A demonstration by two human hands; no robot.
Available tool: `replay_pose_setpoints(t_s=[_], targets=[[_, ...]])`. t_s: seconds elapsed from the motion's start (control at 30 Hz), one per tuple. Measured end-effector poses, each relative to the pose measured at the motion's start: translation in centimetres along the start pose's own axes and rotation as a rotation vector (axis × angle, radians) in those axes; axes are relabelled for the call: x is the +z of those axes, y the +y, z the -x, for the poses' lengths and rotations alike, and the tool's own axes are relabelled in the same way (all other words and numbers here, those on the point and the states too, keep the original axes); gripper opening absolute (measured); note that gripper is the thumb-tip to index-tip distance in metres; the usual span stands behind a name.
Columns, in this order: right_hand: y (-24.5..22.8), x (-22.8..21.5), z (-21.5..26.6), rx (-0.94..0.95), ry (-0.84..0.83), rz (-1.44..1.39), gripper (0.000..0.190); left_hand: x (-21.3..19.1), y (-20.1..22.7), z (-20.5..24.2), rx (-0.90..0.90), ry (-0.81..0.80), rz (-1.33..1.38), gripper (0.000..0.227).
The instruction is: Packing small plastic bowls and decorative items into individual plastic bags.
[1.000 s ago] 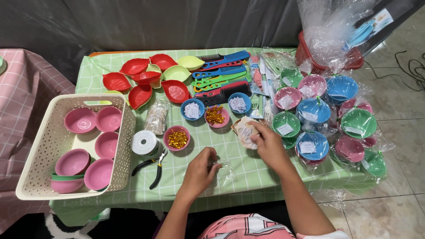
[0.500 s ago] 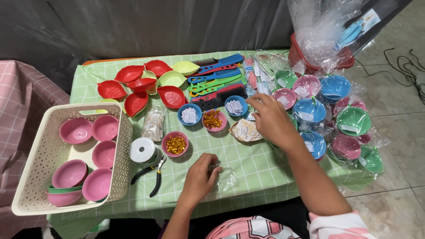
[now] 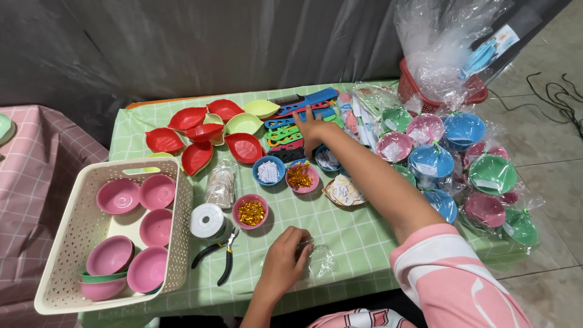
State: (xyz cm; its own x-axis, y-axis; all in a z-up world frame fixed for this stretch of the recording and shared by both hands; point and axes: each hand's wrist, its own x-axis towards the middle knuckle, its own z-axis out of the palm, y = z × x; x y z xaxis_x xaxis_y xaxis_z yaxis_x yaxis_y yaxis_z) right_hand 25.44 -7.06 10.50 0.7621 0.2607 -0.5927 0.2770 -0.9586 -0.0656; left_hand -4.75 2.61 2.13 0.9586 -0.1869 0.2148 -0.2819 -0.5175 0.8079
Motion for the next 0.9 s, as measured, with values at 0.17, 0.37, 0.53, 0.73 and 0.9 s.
replay_pose_setpoints(t_s=[0.17,0.37,0.53,0.73,0.9], targets=[[-0.3,0.1,-0.8,0.028,-0.097,0.125,0.129,0.0,-0.2,-0.1,0.030,-0.001,-0.007,0.007],[0.1,-1.0,-2.2,-0.002,-0.080,0.102,0.117,0.0,-0.2,-0.2,0.040,-0.008,-0.015,0.008],[-0.6,-2.0,-2.5,-0.002,-0.091,0.167,0.115,-0.1,-0.2,-0.2,0.052,-0.011,-0.019,0.009],[1.6,-2.2,-3.2,0.022,-0.061,0.233,0.130,-0.1,-0.3,-0.3,0.088,0.006,-0.006,0.010],[1.2,-2.6,-2.9,-0.017,-0.015,0.215,0.121,-0.1,-0.2,-0.4,0.083,-0.009,-0.021,0.010]])
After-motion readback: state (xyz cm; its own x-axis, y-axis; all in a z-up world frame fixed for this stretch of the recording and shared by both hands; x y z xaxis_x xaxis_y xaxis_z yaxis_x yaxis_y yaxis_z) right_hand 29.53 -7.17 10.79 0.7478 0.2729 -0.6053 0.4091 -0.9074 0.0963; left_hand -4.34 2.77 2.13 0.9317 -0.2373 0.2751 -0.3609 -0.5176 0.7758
